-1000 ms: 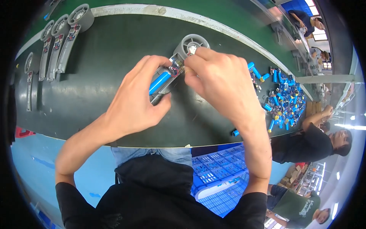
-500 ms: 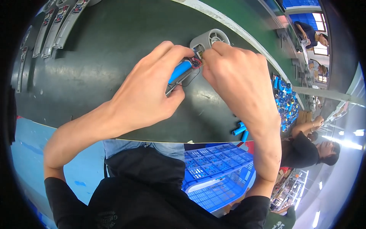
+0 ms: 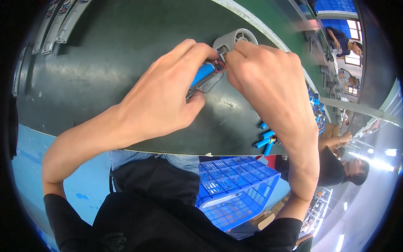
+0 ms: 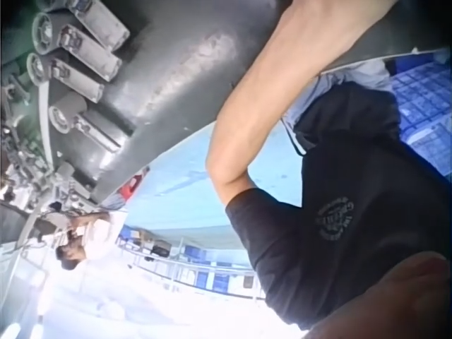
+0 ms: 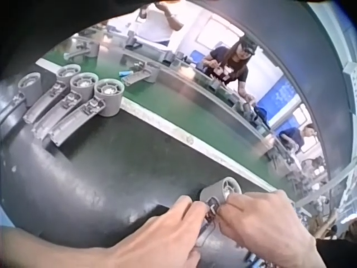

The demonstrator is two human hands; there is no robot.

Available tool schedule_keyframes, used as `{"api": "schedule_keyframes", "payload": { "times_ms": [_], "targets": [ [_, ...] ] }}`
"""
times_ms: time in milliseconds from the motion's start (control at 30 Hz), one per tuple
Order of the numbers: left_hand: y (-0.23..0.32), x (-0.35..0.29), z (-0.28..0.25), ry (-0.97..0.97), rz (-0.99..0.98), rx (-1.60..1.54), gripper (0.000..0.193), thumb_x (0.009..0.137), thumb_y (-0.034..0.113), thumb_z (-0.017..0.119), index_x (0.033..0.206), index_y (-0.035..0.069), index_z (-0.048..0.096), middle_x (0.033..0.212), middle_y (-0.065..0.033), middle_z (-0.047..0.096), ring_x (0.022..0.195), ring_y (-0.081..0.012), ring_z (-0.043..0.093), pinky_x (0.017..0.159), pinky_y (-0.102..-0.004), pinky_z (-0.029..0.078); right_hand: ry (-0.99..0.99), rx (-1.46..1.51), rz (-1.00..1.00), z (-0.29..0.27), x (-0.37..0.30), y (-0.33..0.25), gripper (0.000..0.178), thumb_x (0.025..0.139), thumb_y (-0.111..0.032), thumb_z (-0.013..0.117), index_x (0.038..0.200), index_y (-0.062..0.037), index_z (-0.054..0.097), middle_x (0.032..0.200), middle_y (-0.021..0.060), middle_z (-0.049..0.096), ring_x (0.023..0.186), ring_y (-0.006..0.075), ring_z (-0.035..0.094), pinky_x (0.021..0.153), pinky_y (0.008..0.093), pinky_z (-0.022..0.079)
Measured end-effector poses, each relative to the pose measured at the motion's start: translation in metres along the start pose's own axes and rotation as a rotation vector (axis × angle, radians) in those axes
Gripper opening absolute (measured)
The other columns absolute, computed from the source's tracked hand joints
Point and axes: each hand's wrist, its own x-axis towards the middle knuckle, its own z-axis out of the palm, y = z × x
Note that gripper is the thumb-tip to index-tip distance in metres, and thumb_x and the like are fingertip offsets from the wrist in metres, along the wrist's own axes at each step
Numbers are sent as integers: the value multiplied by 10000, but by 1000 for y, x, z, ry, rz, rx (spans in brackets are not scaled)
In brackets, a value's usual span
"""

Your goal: The person assembles electronic components by hand, fitting pins and a plastic part into a housing and attaching them to a circuit board.

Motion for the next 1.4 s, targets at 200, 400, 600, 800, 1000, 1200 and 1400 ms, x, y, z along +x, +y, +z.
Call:
{"api": "schedule_keyframes", "payload": {
  "times_ms": [200,400,600,800,1000,1200,1400],
  "targets": [
    [-1,2,0,0,34,-7,312,750,-93,601,1043,-101,494,1018,-279,538,871,-473,629,752,-507,536,146,123,-34,12,-5,8,123,812,-143,724,791,-93,613,743,43,557,650,262,626,545,386,494],
    [-2,2,-1,22,-33,-10,409,740,-47,607,1145,-21,559,1014,-188,570,880,-383,602,746,-436,491,188,259,-34,19,-8,16,122,794,-108,751,868,-100,654,787,36,586,636,278,622,546,380,496],
    [-6,3,1,62,-10,-2,398,733,-45,608,1128,-19,574,1002,-187,581,870,-377,605,746,-432,490,189,296,-73,23,-8,18,134,802,-91,739,893,-79,641,805,50,571,659,275,617,560,384,496],
    [-6,3,1,58,-24,-1,397,729,-41,610,1124,-23,578,997,-198,590,886,-390,607,769,-435,487,179,246,-112,20,-8,18,170,760,-79,734,891,-83,625,781,45,532,685,246,609,577,380,494],
    [-7,3,1,67,0,22,396,726,-37,613,1120,-28,577,1004,-204,594,897,-397,608,781,-439,489,124,152,-106,16,-7,19,242,719,-11,751,940,-74,673,842,44,602,728,254,635,611,364,524],
    [-12,4,0,89,41,29,400,719,-35,613,1118,-30,578,984,-204,598,883,-393,611,779,-442,491,101,142,-196,12,-3,21,239,720,-29,768,935,-69,671,813,40,591,712,242,625,595,360,510],
    [-12,5,-3,61,35,4,394,716,-24,605,1109,-34,580,966,-189,608,775,-352,615,723,-423,491,105,134,-212,12,-3,29,239,730,-35,774,943,-59,668,818,44,593,720,240,622,595,358,504]
  ]
}}
